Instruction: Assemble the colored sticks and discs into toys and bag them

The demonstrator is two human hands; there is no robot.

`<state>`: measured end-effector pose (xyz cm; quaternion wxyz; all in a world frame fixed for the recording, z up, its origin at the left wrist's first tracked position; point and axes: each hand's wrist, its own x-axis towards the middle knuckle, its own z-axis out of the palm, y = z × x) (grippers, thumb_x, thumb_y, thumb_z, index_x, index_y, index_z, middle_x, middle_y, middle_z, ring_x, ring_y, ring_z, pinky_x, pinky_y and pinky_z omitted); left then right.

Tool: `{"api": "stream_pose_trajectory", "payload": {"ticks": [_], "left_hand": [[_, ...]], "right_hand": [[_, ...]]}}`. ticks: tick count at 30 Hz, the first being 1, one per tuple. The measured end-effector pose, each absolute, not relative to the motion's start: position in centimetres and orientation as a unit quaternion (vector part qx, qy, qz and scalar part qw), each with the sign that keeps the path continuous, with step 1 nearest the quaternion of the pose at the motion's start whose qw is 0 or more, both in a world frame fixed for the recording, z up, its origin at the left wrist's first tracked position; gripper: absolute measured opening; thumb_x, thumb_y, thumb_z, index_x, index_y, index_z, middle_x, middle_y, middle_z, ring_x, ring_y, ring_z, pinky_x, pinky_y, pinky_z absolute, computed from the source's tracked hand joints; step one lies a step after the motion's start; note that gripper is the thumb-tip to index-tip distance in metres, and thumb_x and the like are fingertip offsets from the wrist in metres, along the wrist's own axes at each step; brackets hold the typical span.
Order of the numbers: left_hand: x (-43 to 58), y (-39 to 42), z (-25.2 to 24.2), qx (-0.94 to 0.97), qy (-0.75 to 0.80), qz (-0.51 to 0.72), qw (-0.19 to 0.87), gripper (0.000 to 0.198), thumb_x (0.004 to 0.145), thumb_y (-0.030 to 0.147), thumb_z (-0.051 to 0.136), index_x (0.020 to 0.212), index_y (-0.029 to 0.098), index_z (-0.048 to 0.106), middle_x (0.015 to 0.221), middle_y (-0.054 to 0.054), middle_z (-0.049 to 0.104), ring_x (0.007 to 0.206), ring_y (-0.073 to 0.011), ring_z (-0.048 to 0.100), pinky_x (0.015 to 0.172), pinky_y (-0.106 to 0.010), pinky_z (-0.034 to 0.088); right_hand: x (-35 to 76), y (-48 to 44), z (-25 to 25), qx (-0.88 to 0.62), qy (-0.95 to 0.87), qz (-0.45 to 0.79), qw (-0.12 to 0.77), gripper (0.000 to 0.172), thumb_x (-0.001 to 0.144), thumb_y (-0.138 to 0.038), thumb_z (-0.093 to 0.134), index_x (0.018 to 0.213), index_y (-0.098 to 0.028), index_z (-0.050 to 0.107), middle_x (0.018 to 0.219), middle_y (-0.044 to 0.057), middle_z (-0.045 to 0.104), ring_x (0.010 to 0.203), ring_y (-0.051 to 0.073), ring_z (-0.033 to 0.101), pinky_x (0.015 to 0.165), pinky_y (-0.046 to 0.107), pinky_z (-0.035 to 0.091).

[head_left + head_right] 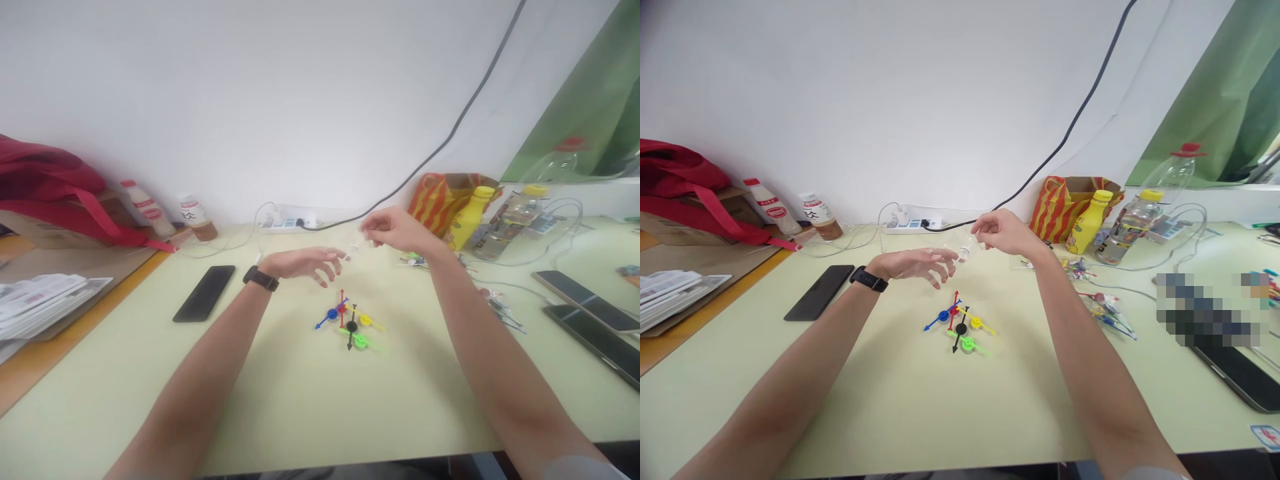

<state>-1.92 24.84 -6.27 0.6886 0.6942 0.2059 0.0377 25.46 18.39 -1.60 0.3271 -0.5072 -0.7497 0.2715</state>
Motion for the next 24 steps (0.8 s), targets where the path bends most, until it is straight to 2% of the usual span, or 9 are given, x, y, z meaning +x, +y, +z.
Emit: {"api": "stream_pose_trajectory", "payload": {"ticks": [5, 8, 18, 20, 24], "left_hand": [[-1.7, 24.9, -6.5, 0.691, 0.200, 0.040, 0.694, 0.048, 0.095, 0.052, 0.063, 0.135, 0.025, 0.060, 0.122, -0.012, 0.060, 0.108, -0.0265, 0.059, 0.092, -0.043, 0.055], [-1.5, 24.8, -6.5, 0.688, 0.198, 0.042, 0.697, 0.046, 0.096, 0.051, 0.062, 0.134, 0.025, 0.061, 0.122, -0.012, 0.060, 0.108, -0.0262, 0.059, 0.092, -0.042, 0.054], [-2.5, 25.8, -7.1, 0.661, 0.198, 0.065, 0.721, 0.056, 0.093, 0.054, 0.060, 0.140, 0.024, 0.061, 0.123, -0.014, 0.060, 0.106, -0.0275, 0.057, 0.089, -0.039, 0.052], [-2.8, 26.0, -7.0, 0.660, 0.199, 0.072, 0.721, 0.057, 0.092, 0.055, 0.060, 0.140, 0.023, 0.061, 0.124, -0.015, 0.059, 0.107, -0.0278, 0.056, 0.089, -0.038, 0.052], [-3.2, 26.3, -7.0, 0.660, 0.202, 0.075, 0.720, 0.057, 0.093, 0.054, 0.060, 0.141, 0.023, 0.061, 0.125, -0.015, 0.059, 0.106, -0.0273, 0.056, 0.090, -0.039, 0.052]], "right_hand": [[25.6, 19.1, -2.3, -0.498, -0.766, 0.266, 0.307, 0.018, 0.085, -0.029, 0.069, 0.098, -0.017, 0.072, 0.074, 0.005, 0.070, 0.062, 0.016, 0.062, 0.061, 0.027, 0.050], [25.6, 19.2, -2.4, -0.504, -0.768, 0.266, 0.292, 0.021, 0.087, -0.033, 0.068, 0.101, -0.017, 0.072, 0.074, 0.006, 0.070, 0.066, 0.017, 0.062, 0.059, 0.026, 0.049], [26.5, 19.3, -2.4, -0.564, -0.750, 0.237, 0.251, 0.028, 0.093, -0.042, 0.062, 0.103, -0.018, 0.073, 0.091, 0.010, 0.076, 0.072, 0.019, 0.064, 0.063, 0.028, 0.048], [26.8, 19.6, -2.7, -0.567, -0.760, 0.242, 0.206, 0.025, 0.091, -0.038, 0.063, 0.101, -0.018, 0.073, 0.094, 0.010, 0.077, 0.078, 0.021, 0.066, 0.065, 0.028, 0.049], [26.4, 20.2, -4.1, -0.507, -0.805, 0.306, 0.039, 0.024, 0.085, -0.028, 0.066, 0.105, -0.019, 0.076, 0.103, 0.010, 0.077, 0.089, 0.023, 0.069, 0.069, 0.027, 0.050]]}}
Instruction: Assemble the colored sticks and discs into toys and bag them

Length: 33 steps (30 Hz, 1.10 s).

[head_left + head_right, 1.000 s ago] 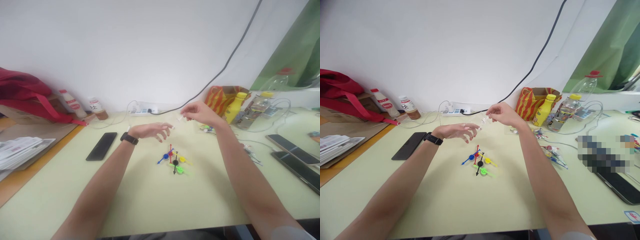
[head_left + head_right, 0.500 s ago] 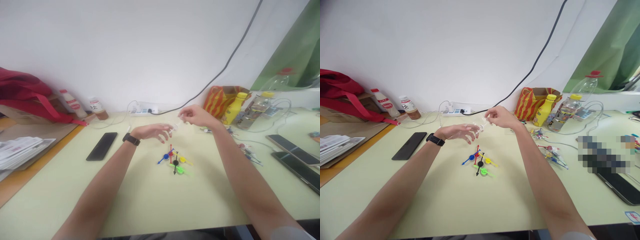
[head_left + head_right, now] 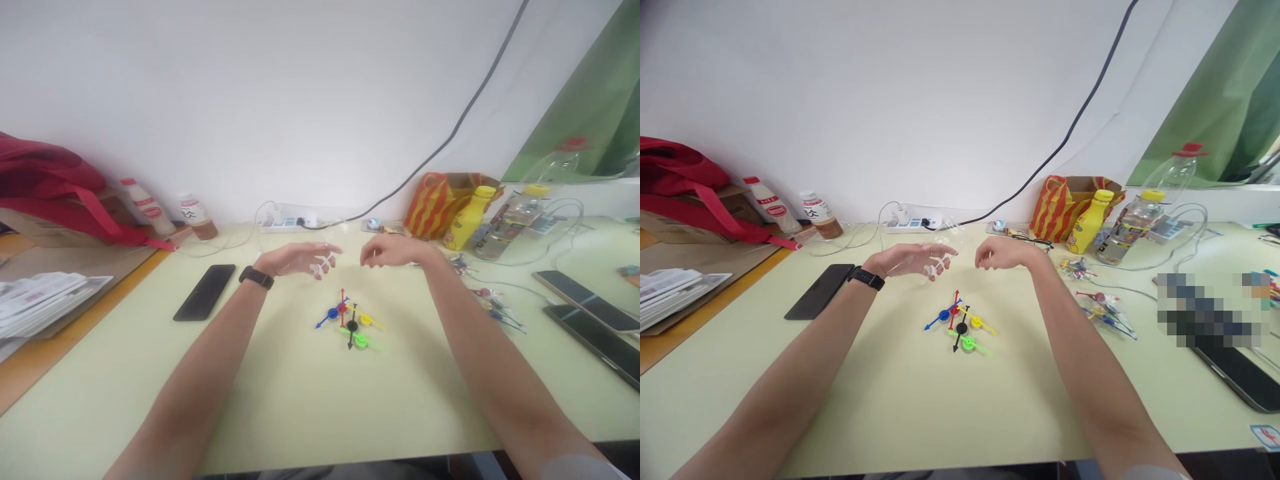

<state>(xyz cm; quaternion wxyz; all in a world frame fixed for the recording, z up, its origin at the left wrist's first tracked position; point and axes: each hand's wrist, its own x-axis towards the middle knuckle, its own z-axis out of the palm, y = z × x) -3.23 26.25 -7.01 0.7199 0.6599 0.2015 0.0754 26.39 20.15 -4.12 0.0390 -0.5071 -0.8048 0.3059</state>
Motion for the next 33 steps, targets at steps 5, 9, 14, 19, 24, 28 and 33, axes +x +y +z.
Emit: {"api": "stream_pose_trajectory", "payload": {"ticks": [5, 9, 14, 19, 24, 28, 33], "left_hand": [[-4.0, 26.8, -7.2, 0.658, 0.205, 0.082, 0.720, 0.052, 0.097, 0.051, 0.057, 0.141, 0.024, 0.060, 0.126, -0.014, 0.059, 0.108, -0.0264, 0.057, 0.090, -0.038, 0.051], [-4.6, 27.2, -7.5, 0.651, 0.210, 0.081, 0.725, 0.051, 0.098, 0.050, 0.057, 0.142, 0.025, 0.059, 0.125, -0.013, 0.059, 0.105, -0.0250, 0.057, 0.090, -0.037, 0.050], [-4.8, 27.4, -7.8, 0.658, 0.214, 0.073, 0.718, 0.051, 0.099, 0.050, 0.056, 0.142, 0.024, 0.058, 0.124, -0.013, 0.060, 0.105, -0.0245, 0.057, 0.089, -0.035, 0.050], [-4.9, 27.6, -8.1, 0.661, 0.202, 0.072, 0.719, 0.051, 0.101, 0.050, 0.053, 0.144, 0.022, 0.057, 0.125, -0.014, 0.059, 0.103, -0.0243, 0.058, 0.087, -0.035, 0.049], [-5.0, 27.9, -8.4, 0.655, 0.196, 0.066, 0.727, 0.050, 0.102, 0.050, 0.051, 0.144, 0.023, 0.057, 0.125, -0.014, 0.059, 0.105, -0.0248, 0.058, 0.087, -0.035, 0.049], [-5.1, 28.0, -8.5, 0.650, 0.200, 0.060, 0.730, 0.051, 0.101, 0.052, 0.051, 0.144, 0.024, 0.057, 0.128, -0.014, 0.059, 0.107, -0.0253, 0.058, 0.088, -0.035, 0.048], [-5.4, 27.8, -8.2, 0.658, 0.207, 0.045, 0.723, 0.052, 0.101, 0.054, 0.051, 0.143, 0.025, 0.058, 0.127, -0.013, 0.060, 0.105, -0.0247, 0.059, 0.088, -0.035, 0.049]], "right_hand": [[23.6, 20.5, -5.9, -0.408, -0.842, 0.350, -0.055, 0.036, 0.084, -0.024, 0.067, 0.118, -0.018, 0.074, 0.103, 0.009, 0.075, 0.085, 0.020, 0.068, 0.072, 0.026, 0.050], [20.4, 19.6, -6.3, -0.327, -0.881, 0.340, -0.033, 0.030, 0.082, -0.025, 0.071, 0.111, -0.018, 0.075, 0.095, 0.005, 0.074, 0.082, 0.017, 0.065, 0.072, 0.024, 0.048], [17.7, 18.1, -6.6, -0.356, -0.881, 0.302, -0.072, 0.027, 0.078, -0.028, 0.075, 0.103, -0.019, 0.077, 0.093, 0.003, 0.074, 0.077, 0.016, 0.063, 0.061, 0.023, 0.043], [17.6, 18.1, -7.1, -0.388, -0.881, 0.250, -0.108, 0.022, 0.076, -0.023, 0.074, 0.096, -0.016, 0.080, 0.097, 0.005, 0.076, 0.078, 0.017, 0.065, 0.063, 0.024, 0.042], [18.1, 18.3, -6.7, -0.382, -0.881, 0.268, -0.079, 0.016, 0.077, -0.019, 0.074, 0.092, -0.016, 0.080, 0.097, 0.005, 0.076, 0.080, 0.016, 0.064, 0.064, 0.023, 0.043], [19.2, 18.2, -4.9, -0.346, -0.892, 0.289, 0.009, 0.014, 0.084, -0.021, 0.068, 0.091, -0.016, 0.079, 0.085, 0.003, 0.072, 0.071, 0.013, 0.059, 0.064, 0.023, 0.042], [22.1, 17.1, -1.4, -0.367, -0.872, 0.289, 0.148, 0.025, 0.089, -0.035, 0.067, 0.098, -0.017, 0.081, 0.072, 0.002, 0.069, 0.063, 0.013, 0.054, 0.057, 0.025, 0.039]]}}
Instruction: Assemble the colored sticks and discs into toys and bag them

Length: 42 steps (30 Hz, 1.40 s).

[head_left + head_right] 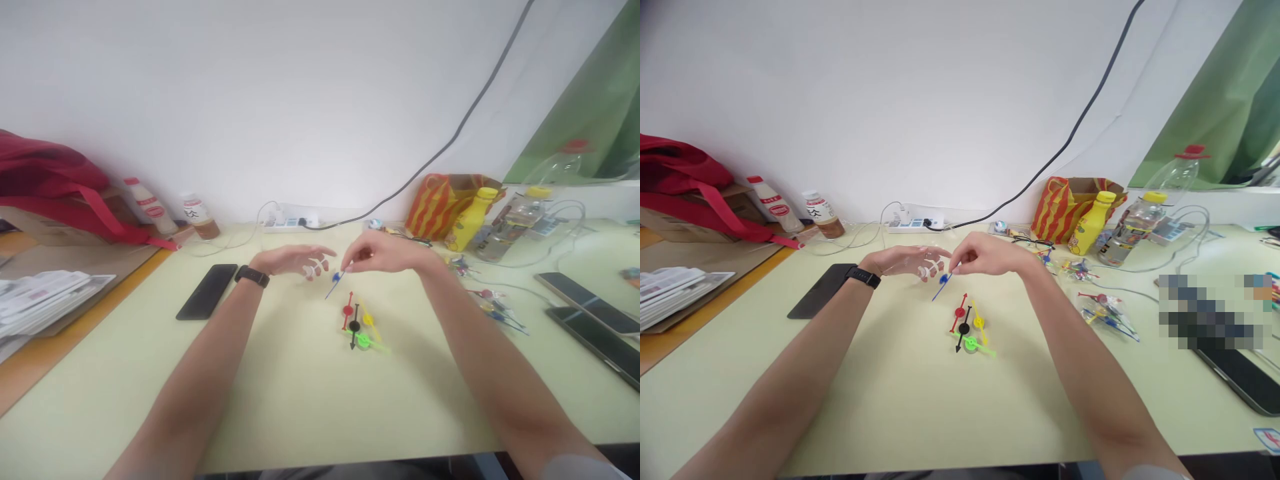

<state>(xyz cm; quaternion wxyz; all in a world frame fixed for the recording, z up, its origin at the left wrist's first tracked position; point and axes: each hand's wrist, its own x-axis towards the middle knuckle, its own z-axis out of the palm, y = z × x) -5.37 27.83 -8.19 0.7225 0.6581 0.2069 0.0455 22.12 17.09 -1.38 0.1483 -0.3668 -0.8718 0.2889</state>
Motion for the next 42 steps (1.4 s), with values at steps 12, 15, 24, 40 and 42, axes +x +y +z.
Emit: {"api": "stream_pose_trajectory", "payload": {"ticks": [12, 15, 24, 40, 42], "left_hand": [[-4.9, 27.1, -7.6, 0.681, 0.178, 0.041, 0.709, 0.056, 0.100, 0.054, 0.053, 0.145, 0.022, 0.057, 0.122, -0.014, 0.061, 0.103, -0.0245, 0.058, 0.087, -0.034, 0.049], [-4.6, 27.0, -7.6, 0.672, 0.169, 0.053, 0.719, 0.056, 0.100, 0.054, 0.052, 0.146, 0.021, 0.055, 0.122, -0.015, 0.060, 0.106, -0.0261, 0.057, 0.088, -0.035, 0.048], [-3.5, 27.1, -8.2, 0.668, 0.155, 0.072, 0.724, 0.060, 0.100, 0.054, 0.052, 0.152, 0.026, 0.049, 0.123, -0.015, 0.057, 0.108, -0.0270, 0.056, 0.088, -0.038, 0.050], [-2.0, 25.8, -7.8, 0.677, 0.180, 0.067, 0.710, 0.059, 0.099, 0.055, 0.056, 0.150, 0.026, 0.050, 0.121, -0.013, 0.059, 0.103, -0.0238, 0.058, 0.086, -0.036, 0.050], [-1.8, 25.5, -7.7, 0.676, 0.179, 0.071, 0.711, 0.059, 0.099, 0.055, 0.056, 0.150, 0.026, 0.050, 0.120, -0.013, 0.059, 0.101, -0.0234, 0.058, 0.085, -0.036, 0.049]], "right_hand": [[25.9, 16.5, 0.4, -0.510, -0.672, 0.216, 0.492, 0.017, 0.086, -0.032, 0.077, 0.092, -0.018, 0.071, 0.082, 0.008, 0.076, 0.073, 0.020, 0.072, 0.067, 0.031, 0.057], [25.5, 17.3, -0.4, -0.515, -0.677, 0.244, 0.466, 0.013, 0.086, -0.028, 0.076, 0.088, -0.017, 0.069, 0.078, 0.008, 0.076, 0.073, 0.020, 0.073, 0.070, 0.031, 0.058], [23.9, 18.5, -2.1, -0.511, -0.725, 0.227, 0.401, 0.003, 0.084, -0.020, 0.070, 0.085, -0.018, 0.071, 0.085, 0.006, 0.078, 0.080, 0.020, 0.073, 0.073, 0.030, 0.055], [23.9, 19.1, -2.4, -0.528, -0.679, 0.210, 0.465, 0.017, 0.075, -0.025, 0.070, 0.088, -0.017, 0.078, 0.085, 0.006, 0.075, 0.074, 0.018, 0.063, 0.066, 0.028, 0.047], [23.6, 19.3, -2.6, -0.534, -0.677, 0.196, 0.467, 0.018, 0.074, -0.024, 0.068, 0.087, -0.017, 0.078, 0.077, 0.004, 0.072, 0.069, 0.016, 0.059, 0.062, 0.027, 0.044]]}}
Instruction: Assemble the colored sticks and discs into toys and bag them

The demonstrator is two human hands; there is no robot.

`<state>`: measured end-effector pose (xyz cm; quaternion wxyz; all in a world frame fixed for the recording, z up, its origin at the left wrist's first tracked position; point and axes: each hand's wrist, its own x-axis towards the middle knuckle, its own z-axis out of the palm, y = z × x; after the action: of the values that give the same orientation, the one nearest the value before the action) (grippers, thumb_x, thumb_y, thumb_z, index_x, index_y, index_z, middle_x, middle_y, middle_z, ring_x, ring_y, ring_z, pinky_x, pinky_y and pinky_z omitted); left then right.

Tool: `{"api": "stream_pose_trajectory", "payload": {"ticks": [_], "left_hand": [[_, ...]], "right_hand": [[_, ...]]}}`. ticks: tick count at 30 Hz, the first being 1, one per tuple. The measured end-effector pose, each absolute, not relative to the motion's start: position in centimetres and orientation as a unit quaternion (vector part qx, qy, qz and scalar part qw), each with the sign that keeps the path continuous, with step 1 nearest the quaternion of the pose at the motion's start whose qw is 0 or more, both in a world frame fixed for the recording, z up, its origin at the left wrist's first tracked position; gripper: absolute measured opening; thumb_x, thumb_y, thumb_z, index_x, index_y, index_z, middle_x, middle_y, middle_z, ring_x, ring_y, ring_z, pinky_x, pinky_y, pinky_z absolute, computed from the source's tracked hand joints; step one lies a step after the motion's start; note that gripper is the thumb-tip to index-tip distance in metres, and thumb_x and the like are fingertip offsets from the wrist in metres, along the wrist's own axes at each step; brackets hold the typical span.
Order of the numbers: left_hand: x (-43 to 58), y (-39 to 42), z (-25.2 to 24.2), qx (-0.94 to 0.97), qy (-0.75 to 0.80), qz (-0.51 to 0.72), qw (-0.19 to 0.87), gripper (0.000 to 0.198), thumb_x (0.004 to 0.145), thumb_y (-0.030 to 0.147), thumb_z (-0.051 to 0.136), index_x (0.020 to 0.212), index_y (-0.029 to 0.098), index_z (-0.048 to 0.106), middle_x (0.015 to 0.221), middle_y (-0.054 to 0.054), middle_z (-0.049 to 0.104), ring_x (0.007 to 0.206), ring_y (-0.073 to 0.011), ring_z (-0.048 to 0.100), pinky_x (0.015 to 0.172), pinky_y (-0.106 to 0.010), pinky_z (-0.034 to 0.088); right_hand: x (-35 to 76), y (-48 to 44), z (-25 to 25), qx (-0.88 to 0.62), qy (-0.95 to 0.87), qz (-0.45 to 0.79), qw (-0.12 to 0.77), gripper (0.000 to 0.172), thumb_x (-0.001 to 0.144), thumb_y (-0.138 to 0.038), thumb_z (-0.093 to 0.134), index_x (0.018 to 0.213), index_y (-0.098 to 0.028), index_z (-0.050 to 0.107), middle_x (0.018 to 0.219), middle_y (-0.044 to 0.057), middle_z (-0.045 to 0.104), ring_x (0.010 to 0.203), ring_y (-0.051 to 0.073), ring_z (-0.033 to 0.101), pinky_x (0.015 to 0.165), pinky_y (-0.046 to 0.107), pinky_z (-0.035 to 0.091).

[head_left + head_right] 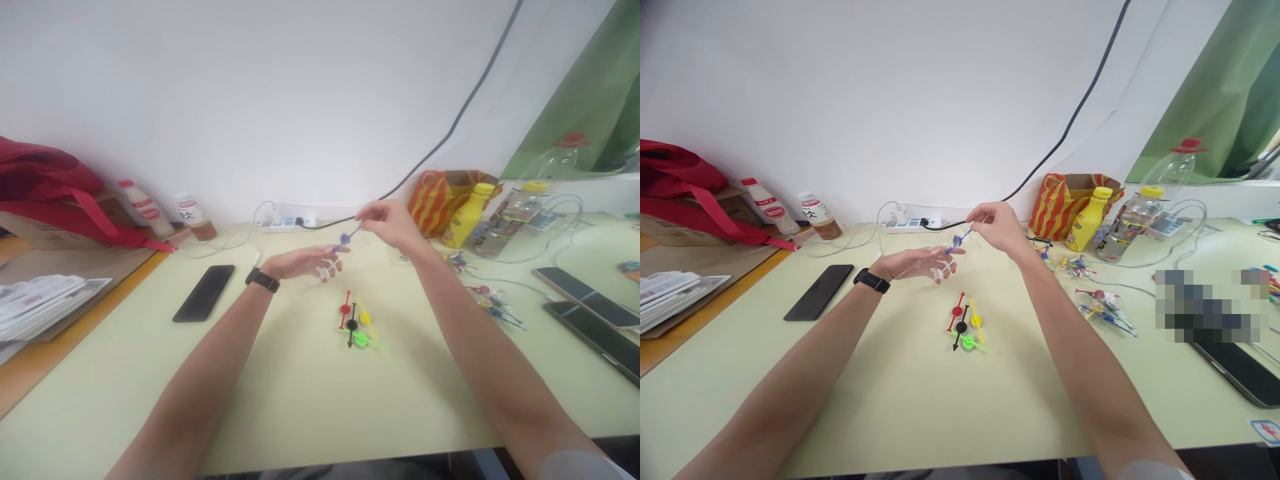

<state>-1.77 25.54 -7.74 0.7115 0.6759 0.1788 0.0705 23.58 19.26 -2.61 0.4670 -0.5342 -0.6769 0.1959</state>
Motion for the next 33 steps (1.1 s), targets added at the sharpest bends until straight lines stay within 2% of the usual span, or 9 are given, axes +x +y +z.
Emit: {"api": "stream_pose_trajectory", "payload": {"ticks": [4, 9, 16, 20, 25, 28, 33], "left_hand": [[-1.3, 25.2, -7.7, 0.673, 0.184, 0.083, 0.711, 0.057, 0.100, 0.054, 0.054, 0.150, 0.027, 0.049, 0.120, -0.012, 0.059, 0.101, -0.0231, 0.058, 0.085, -0.036, 0.048], [-1.2, 25.2, -7.9, 0.672, 0.171, 0.082, 0.716, 0.058, 0.100, 0.053, 0.054, 0.151, 0.025, 0.049, 0.122, -0.013, 0.058, 0.102, -0.0236, 0.057, 0.085, -0.036, 0.048], [-1.2, 25.2, -7.7, 0.665, 0.166, 0.071, 0.725, 0.058, 0.101, 0.051, 0.053, 0.154, 0.028, 0.046, 0.120, -0.012, 0.057, 0.106, -0.0244, 0.056, 0.086, -0.035, 0.047], [-1.3, 25.3, -7.8, 0.660, 0.162, 0.074, 0.730, 0.060, 0.101, 0.053, 0.052, 0.155, 0.028, 0.046, 0.120, -0.012, 0.057, 0.105, -0.0244, 0.057, 0.087, -0.036, 0.047], [-1.2, 25.3, -7.7, 0.665, 0.166, 0.068, 0.725, 0.062, 0.099, 0.053, 0.055, 0.155, 0.028, 0.045, 0.122, -0.013, 0.058, 0.108, -0.0253, 0.057, 0.087, -0.035, 0.047], [-1.1, 25.0, -7.3, 0.684, 0.183, 0.065, 0.704, 0.061, 0.098, 0.052, 0.058, 0.154, 0.031, 0.047, 0.124, -0.011, 0.058, 0.108, -0.0237, 0.057, 0.087, -0.034, 0.046], [-0.8, 24.7, -6.7, 0.718, 0.201, 0.038, 0.665, 0.064, 0.097, 0.052, 0.061, 0.155, 0.033, 0.045, 0.126, -0.011, 0.059, 0.106, -0.0224, 0.058, 0.090, -0.036, 0.047]], "right_hand": [[22.9, 19.6, -3.1, -0.524, -0.707, 0.170, 0.442, 0.017, 0.072, -0.021, 0.066, 0.083, -0.016, 0.079, 0.067, 0.002, 0.066, 0.066, 0.016, 0.055, 0.062, 0.027, 0.042], [22.7, 19.6, -3.2, -0.527, -0.732, 0.152, 0.405, 0.016, 0.074, -0.021, 0.066, 0.082, -0.017, 0.079, 0.074, 0.003, 0.071, 0.073, 0.017, 0.059, 0.068, 0.028, 0.044], [23.1, 19.0, -2.5, -0.524, -0.747, 0.211, 0.350, 0.014, 0.085, -0.024, 0.064, 0.088, -0.018, 0.076, 0.083, 0.005, 0.078, 0.083, 0.019, 0.068, 0.074, 0.027, 0.048], [23.6, 18.5, -1.9, -0.505, -0.764, 0.233, 0.328, 0.026, 0.094, -0.035, 0.058, 0.085, -0.018, 0.075, 0.091, 0.006, 0.079, 0.087, 0.020, 0.067, 0.074, 0.027, 0.047], [24.6, 18.4, -1.7, -0.546, -0.760, 0.190, 0.298, 0.035, 0.097, -0.042, 0.055, 0.082, -0.019, 0.076, 0.091, 0.005, 0.075, 0.080, 0.019, 0.062, 0.069, 0.029, 0.043], [25.3, 18.5, -1.7, -0.562, -0.766, 0.160, 0.267, 0.031, 0.095, -0.040, 0.058, 0.085, -0.020, 0.079, 0.103, 0.007, 0.074, 0.091, 0.021, 0.063, 0.076, 0.029, 0.044], [26.4, 18.5, -1.8, -0.512, -0.799, 0.204, 0.241, 0.026, 0.091, -0.042, 0.065, 0.085, -0.022, 0.080, 0.118, 0.008, 0.071, 0.101, 0.023, 0.064, 0.081, 0.029, 0.047]]}}
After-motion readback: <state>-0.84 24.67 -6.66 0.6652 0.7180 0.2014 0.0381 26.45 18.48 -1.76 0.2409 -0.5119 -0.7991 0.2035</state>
